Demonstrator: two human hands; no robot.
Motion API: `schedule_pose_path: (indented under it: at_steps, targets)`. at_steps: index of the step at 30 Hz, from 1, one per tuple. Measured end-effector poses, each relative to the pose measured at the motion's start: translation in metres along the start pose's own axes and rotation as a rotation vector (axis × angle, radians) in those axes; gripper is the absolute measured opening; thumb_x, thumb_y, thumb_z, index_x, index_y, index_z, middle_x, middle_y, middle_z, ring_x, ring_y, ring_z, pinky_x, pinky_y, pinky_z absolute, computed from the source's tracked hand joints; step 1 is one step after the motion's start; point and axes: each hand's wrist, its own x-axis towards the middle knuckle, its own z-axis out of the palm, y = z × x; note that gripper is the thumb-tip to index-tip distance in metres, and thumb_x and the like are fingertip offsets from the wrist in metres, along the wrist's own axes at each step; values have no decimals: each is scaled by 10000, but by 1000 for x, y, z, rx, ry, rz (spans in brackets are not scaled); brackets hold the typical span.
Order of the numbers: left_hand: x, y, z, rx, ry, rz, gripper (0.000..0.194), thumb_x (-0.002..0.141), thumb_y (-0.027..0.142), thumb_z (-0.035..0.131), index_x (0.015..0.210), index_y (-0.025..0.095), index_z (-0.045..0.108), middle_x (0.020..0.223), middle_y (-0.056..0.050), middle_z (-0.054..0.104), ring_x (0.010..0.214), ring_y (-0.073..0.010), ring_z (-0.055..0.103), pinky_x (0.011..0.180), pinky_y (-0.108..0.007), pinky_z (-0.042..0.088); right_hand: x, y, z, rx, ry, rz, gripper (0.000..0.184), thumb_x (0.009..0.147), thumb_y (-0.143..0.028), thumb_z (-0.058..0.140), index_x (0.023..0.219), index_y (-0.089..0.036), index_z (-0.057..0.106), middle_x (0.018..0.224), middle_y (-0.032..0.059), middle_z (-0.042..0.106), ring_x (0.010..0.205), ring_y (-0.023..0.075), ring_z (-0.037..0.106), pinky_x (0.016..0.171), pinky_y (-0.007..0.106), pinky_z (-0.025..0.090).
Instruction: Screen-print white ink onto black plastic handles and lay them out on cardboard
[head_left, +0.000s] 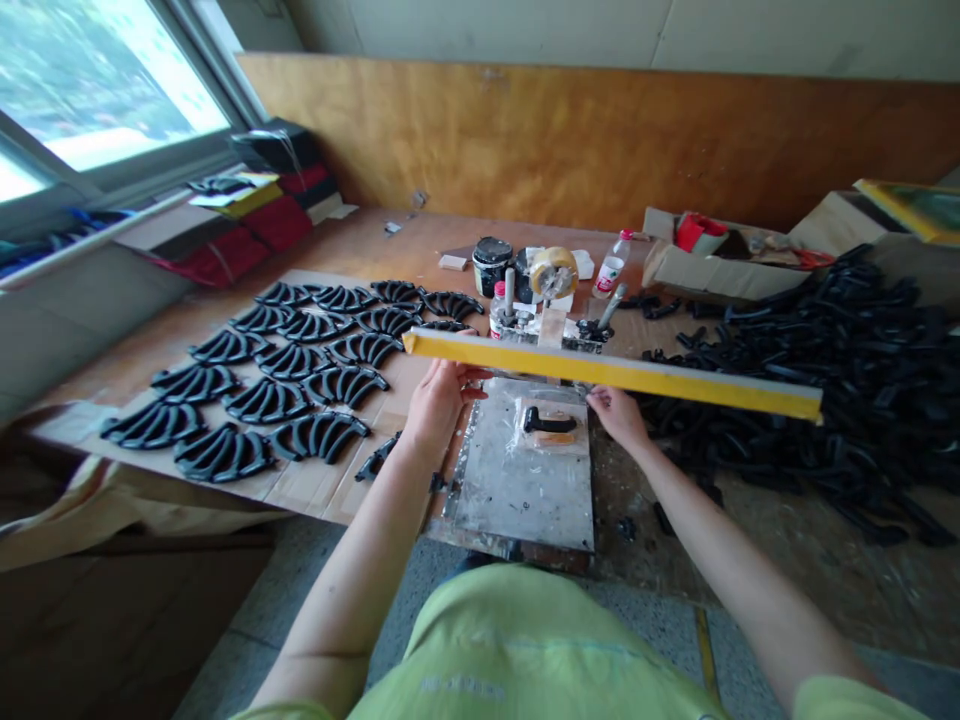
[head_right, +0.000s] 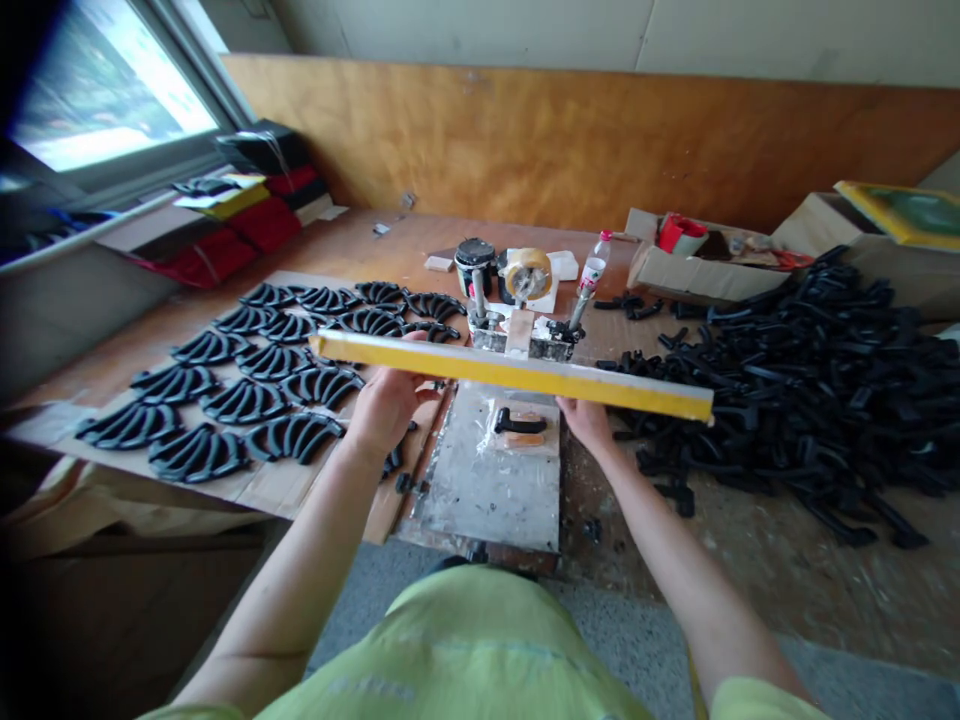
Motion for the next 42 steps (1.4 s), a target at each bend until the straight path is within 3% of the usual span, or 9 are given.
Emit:
schedule_pose_path:
  at_steps: [4, 10, 18, 22, 25, 29, 33, 36, 42]
  targets:
    - [-9, -44, 9, -42, 153, -136, 435, 818, 462, 571, 1158, 192, 549, 924, -52, 689, 723, -126, 638, 562, -198, 483, -34, -29, 35, -143, -149, -210, 176, 793, -279, 657, 957, -219, 635, 979, 55, 651, 975, 223, 579, 882, 380, 434]
    - [-87, -126, 3, 28, -111, -790, 578, 804, 551, 599, 1225, 157, 551, 1258, -171, 621, 928, -222, 670, 619, -273, 534, -53, -51, 33, -256, -95, -252, 53, 870, -188, 573, 890, -204, 619, 964, 70, 620, 977, 228, 533, 899, 369, 417]
    - [-96, -143, 13, -33, -76, -763, 608, 786, 588, 604, 1240, 186, 561, 1300, -156, 595, 1018, -245, 644, 664, -297, 541, -74, -68, 34, -70, -77, -397, 217, 893, -119, 471, 992, -210, 641, 977, 82, 628, 1003, 235, 541, 892, 395, 475]
    - [-92, -143, 12, -107, 64, -625, 536, 792, 613, 570, 1059, 150, 609, 1056, -146, 687, 860, -218, 681, 588, -262, 523, -102, -91, 31, 59, -199, -618, 310, 917, -136, 400, 1093, -243, 632, 1096, 73, 641, 1067, 226, 558, 937, 406, 482]
    - [-95, -138, -20, -26, 184, -531, 503, 793, 630, 548, 968, 159, 580, 951, -122, 710, 718, -184, 684, 541, -238, 489, -96, -55, 15, 109, -112, -542, 327, 923, -183, 375, 1123, -262, 622, 1109, 70, 655, 1061, 224, 590, 968, 419, 476]
    - [-111, -133, -105, 154, 532, -431, 537, 819, 671, 440, 950, 164, 561, 1005, -137, 716, 732, -184, 690, 561, -243, 480, -58, 58, -4, -128, 209, -39, 314, 859, -265, 406, 1013, -242, 679, 1020, 132, 674, 982, 309, 616, 913, 504, 486]
    - [-127, -138, -185, 429, 790, -534, 592, 876, 639, 278, 908, 139, 593, 921, -168, 721, 672, -183, 678, 545, -260, 471, -40, 145, 5, -243, 37, -16, 377, 769, -229, 422, 1028, -267, 692, 1139, 100, 663, 1029, 315, 608, 895, 488, 500]
    - [-126, -143, -215, 540, 770, -615, 598, 877, 622, 286, 738, 142, 616, 738, -162, 705, 571, -200, 643, 505, -281, 460, -39, 162, 20, -322, -32, -151, 399, 761, -268, 460, 1102, -254, 666, 1266, 88, 608, 1104, 329, 561, 919, 491, 477]
    - [-106, -147, -233, 740, 652, -735, 574, 880, 570, 341, 547, 179, 599, 475, -119, 595, 495, -241, 614, 479, -314, 475, -32, 169, 37, -383, 14, -191, 421, 770, -350, 509, 1147, -199, 619, 1335, 127, 534, 1163, 325, 507, 963, 467, 418]
